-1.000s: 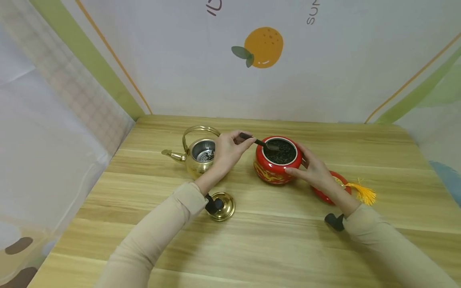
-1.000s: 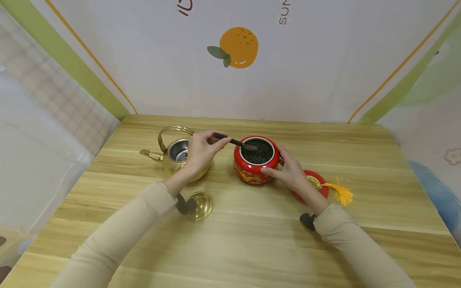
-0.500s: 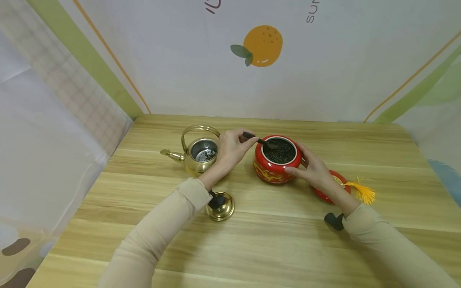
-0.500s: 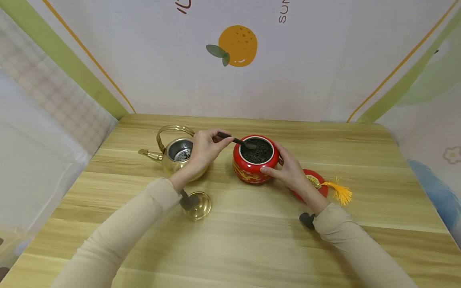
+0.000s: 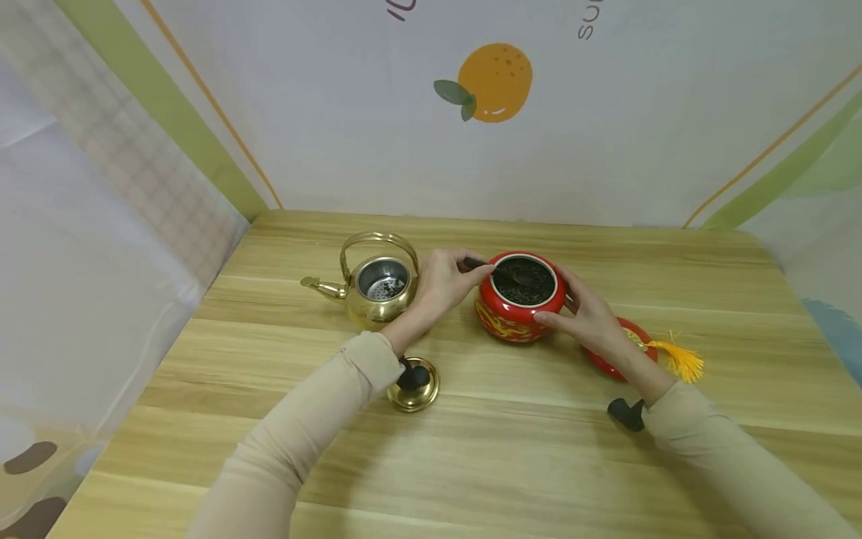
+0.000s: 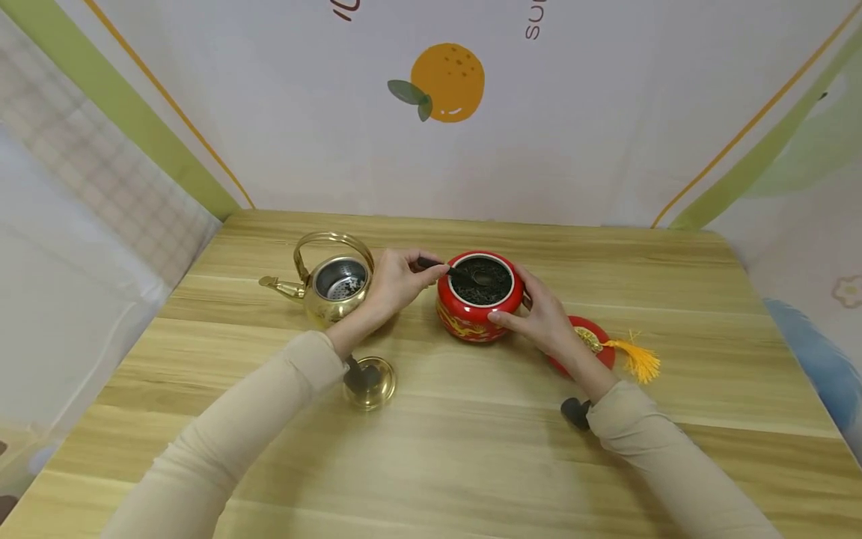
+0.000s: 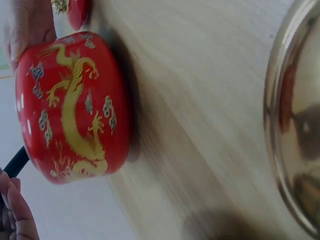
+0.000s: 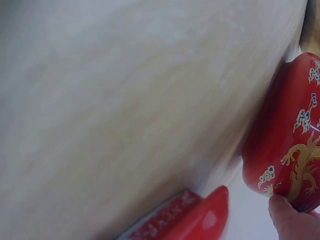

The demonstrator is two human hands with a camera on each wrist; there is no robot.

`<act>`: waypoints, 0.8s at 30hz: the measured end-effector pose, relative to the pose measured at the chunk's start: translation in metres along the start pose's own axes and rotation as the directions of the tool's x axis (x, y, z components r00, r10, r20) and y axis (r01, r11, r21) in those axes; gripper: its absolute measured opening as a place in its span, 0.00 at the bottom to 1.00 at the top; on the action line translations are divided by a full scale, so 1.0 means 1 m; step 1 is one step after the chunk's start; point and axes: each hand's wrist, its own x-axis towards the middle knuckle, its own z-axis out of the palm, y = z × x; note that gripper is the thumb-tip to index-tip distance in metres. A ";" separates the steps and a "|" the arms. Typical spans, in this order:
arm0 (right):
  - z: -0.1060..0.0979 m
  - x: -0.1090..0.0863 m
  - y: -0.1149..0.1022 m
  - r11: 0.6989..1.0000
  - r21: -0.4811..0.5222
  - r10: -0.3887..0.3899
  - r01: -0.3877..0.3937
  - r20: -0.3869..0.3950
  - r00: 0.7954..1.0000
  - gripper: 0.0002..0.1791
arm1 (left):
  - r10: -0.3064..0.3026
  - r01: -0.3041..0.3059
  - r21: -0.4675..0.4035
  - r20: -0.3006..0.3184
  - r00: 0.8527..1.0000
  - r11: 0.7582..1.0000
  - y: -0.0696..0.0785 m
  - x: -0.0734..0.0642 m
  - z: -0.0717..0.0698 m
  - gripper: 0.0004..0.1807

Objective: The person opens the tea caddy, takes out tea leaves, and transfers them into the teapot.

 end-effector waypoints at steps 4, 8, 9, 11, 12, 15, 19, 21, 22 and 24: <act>0.001 0.000 0.000 1.000 0.000 0.001 -0.001 0.004 1.000 0.48 | -0.017 0.017 0.006 -0.002 1.000 1.000 0.000 -0.001 0.005 0.08; 0.001 0.000 0.001 1.000 -0.009 0.016 -0.016 -0.001 1.000 0.48 | -0.039 0.039 -0.014 0.003 0.999 0.999 0.001 0.000 0.010 0.09; 0.001 0.000 0.001 1.000 -0.009 0.015 -0.015 -0.002 1.000 0.48 | -0.044 0.044 -0.014 0.005 0.999 0.999 0.002 0.000 0.011 0.09; 0.000 0.000 0.000 1.000 -0.009 0.009 -0.009 -0.001 1.000 0.48 | -0.047 0.047 -0.008 0.003 0.999 0.999 0.003 -0.001 0.013 0.09; 0.000 0.000 0.000 1.000 -0.008 0.007 -0.007 0.000 1.000 0.48 | -0.047 0.047 -0.003 0.000 0.999 0.999 0.003 -0.001 0.014 0.09; 0.000 -0.001 0.000 1.000 -0.010 0.009 -0.009 -0.003 1.000 0.48 | -0.052 0.052 0.002 -0.003 0.999 0.999 0.005 -0.001 0.015 0.09; 0.000 -0.001 0.001 1.000 -0.010 0.003 -0.003 -0.014 1.000 0.47 | -0.085 0.085 -0.026 0.015 0.996 0.996 0.005 -0.002 0.016 0.09; 0.000 -0.001 0.001 1.000 -0.005 -0.008 0.008 -0.015 1.000 0.47 | -0.106 0.107 -0.036 0.024 0.994 0.994 0.004 -0.004 0.015 0.09; 0.000 -0.001 0.001 1.000 -0.003 -0.010 0.010 -0.014 1.000 0.47 | -0.115 0.116 -0.035 0.027 0.993 0.993 0.004 -0.004 0.014 0.09; 0.000 -0.001 0.001 1.000 -0.004 -0.011 0.011 -0.015 1.000 0.47 | -0.124 0.125 -0.037 0.031 0.992 0.991 0.004 -0.006 0.013 0.09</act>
